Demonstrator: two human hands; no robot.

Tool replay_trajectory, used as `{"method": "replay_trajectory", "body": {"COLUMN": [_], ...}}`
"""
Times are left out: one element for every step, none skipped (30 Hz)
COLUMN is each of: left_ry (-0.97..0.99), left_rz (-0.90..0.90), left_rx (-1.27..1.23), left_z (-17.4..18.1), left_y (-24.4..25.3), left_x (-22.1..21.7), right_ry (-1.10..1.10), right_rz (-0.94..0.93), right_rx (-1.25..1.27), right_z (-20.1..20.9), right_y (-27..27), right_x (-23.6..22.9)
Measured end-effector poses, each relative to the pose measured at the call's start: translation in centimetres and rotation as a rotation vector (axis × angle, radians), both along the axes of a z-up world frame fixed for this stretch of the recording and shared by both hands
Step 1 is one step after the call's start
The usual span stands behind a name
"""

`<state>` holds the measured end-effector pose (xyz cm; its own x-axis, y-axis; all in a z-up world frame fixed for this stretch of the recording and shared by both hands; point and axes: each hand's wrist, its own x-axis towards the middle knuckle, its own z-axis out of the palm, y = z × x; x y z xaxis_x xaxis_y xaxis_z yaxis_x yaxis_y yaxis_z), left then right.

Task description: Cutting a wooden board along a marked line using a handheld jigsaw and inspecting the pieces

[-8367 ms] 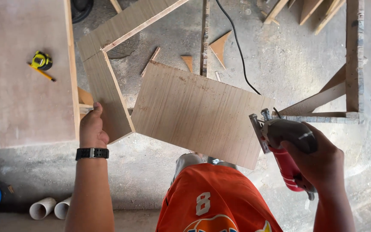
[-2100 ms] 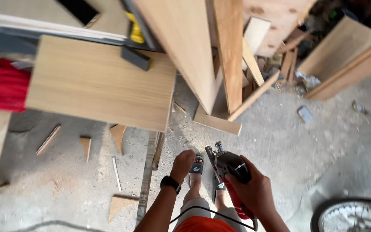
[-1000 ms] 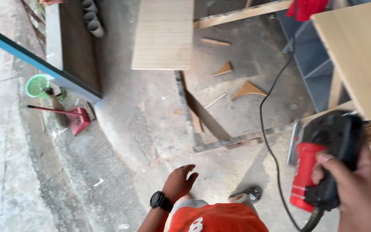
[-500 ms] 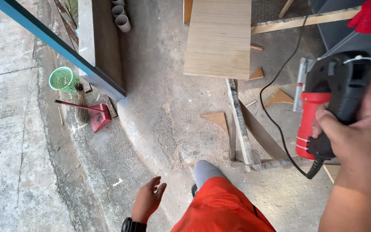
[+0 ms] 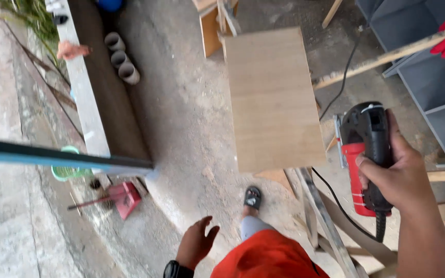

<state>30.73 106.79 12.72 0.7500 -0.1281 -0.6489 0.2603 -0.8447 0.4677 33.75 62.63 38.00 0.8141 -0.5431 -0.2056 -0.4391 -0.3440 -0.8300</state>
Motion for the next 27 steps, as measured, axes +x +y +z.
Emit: {"method": "replay_trajectory", "body": {"left_ry": [0.021, 0.036, -0.042, -0.119, -0.104, -0.098, -0.092, -0.088, -0.078, -0.069, -0.066, -0.058, -0.05, -0.051, -0.016, 0.012, 0.003, -0.031, -0.065, -0.067, -0.05, -0.035, -0.04, -0.079, -0.117, -0.119, -0.132], "left_rz": [-0.016, -0.02, -0.024, -0.028, -0.034, -0.041, -0.047, -0.061, -0.124, -0.186, -0.2, -0.269, -0.337, -0.362, -0.422, -0.486, -0.515, -0.56, -0.605, -0.629, -0.599, -0.558, -0.573, -0.57, -0.568, -0.576, -0.526], "left_rx": [-0.003, 0.001, -0.036, -0.077, -0.075, -0.068, -0.061, -0.065, -0.063, -0.059, -0.061, -0.041, -0.022, -0.017, -0.005, 0.008, 0.013, 0.047, 0.08, 0.079, 0.076, 0.069, 0.066, 0.08, 0.095, 0.088, 0.065], "left_z": [0.6, 1.1, 1.3, 1.5, 1.8, 1.9, 2.0, 2.0, 1.9, 1.7, 1.1, 0.6, 0.1, 0.9, 1.6, 2.2, 1.5, 1.3, 1.1, 1.9, 2.7, 3.5, 4.3, 5.0, 5.6, 5.9, 6.2], "left_y": [0.2, 0.5, 0.8, 0.8, 1.3, 1.6, 1.9, 2.2, 2.5, 3.1, 3.5, 4.2, 5.0, 5.6, 6.1, 6.3, 7.2, 8.7, 10.2, 11.1, 11.8, 12.5, 13.4, 13.8, 14.1, 14.0, 13.8], "left_x": [2.6, 5.2, 7.8, 10.2, 11.8, 14.0, 16.3, 18.4, 20.6, 22.8, 24.8, 27.2, 29.6, 32.5, 35.3, 38.7, 42.2, 44.9, 47.5, 50.5, 53.5, 56.4, 59.5, 62.4, 65.3, 67.7, 70.2], "right_ry": [0.109, 0.123, 0.115, 0.106, 0.121, 0.143, 0.165, 0.17, 0.224, 0.277, 0.28, 0.229, 0.179, 0.18, 0.0, -0.189, -0.18, -0.204, -0.235, -0.227, -0.192, -0.159, -0.154, -0.166, -0.177, -0.171, -0.122], "right_rz": [-0.057, -0.061, -0.064, -0.07, -0.076, -0.074, -0.071, -0.085, -0.097, -0.108, -0.122, -0.067, -0.011, -0.036, 0.013, 0.082, 0.051, 0.057, 0.065, 0.041, 0.06, 0.09, 0.075, 0.102, 0.129, 0.123, 0.12], "right_rx": [0.005, 0.009, -0.003, -0.018, -0.016, -0.108, -0.199, -0.202, -0.16, -0.115, -0.115, -0.21, -0.304, -0.297, -0.763, -1.219, -1.219, -0.985, -0.744, -0.747, -0.881, -1.014, -1.02, -1.129, -1.238, -1.245, -1.339], "right_z": [0.5, 0.9, 1.2, 1.5, 1.9, 2.4, 2.9, 4.9, 6.9, 8.7, 8.4, 8.2, 7.9, 5.0, 2.0, -1.1, -0.2, 0.9, 2.1, 1.8, 1.4, 1.3, 0.9, 0.5, 0.1, -0.1, -0.4], "right_y": [0.4, 0.5, 0.7, 0.7, 0.6, 0.5, 0.4, 1.3, 2.3, 3.4, 3.3, 3.4, 3.6, 2.1, 0.6, -0.9, 0.5, 2.4, 4.3, 4.5, 4.7, 4.8, 4.7, 4.3, 3.8, 3.6, 3.4], "right_x": [2.4, 4.6, 6.7, 8.7, 10.3, 12.1, 13.9, 16.3, 18.8, 21.3, 23.2, 25.1, 27.0, 27.7, 28.2, 29.0, 30.4, 31.7, 32.9, 33.5, 34.1, 34.9, 36.2, 37.4, 38.7, 40.3, 41.9]}}
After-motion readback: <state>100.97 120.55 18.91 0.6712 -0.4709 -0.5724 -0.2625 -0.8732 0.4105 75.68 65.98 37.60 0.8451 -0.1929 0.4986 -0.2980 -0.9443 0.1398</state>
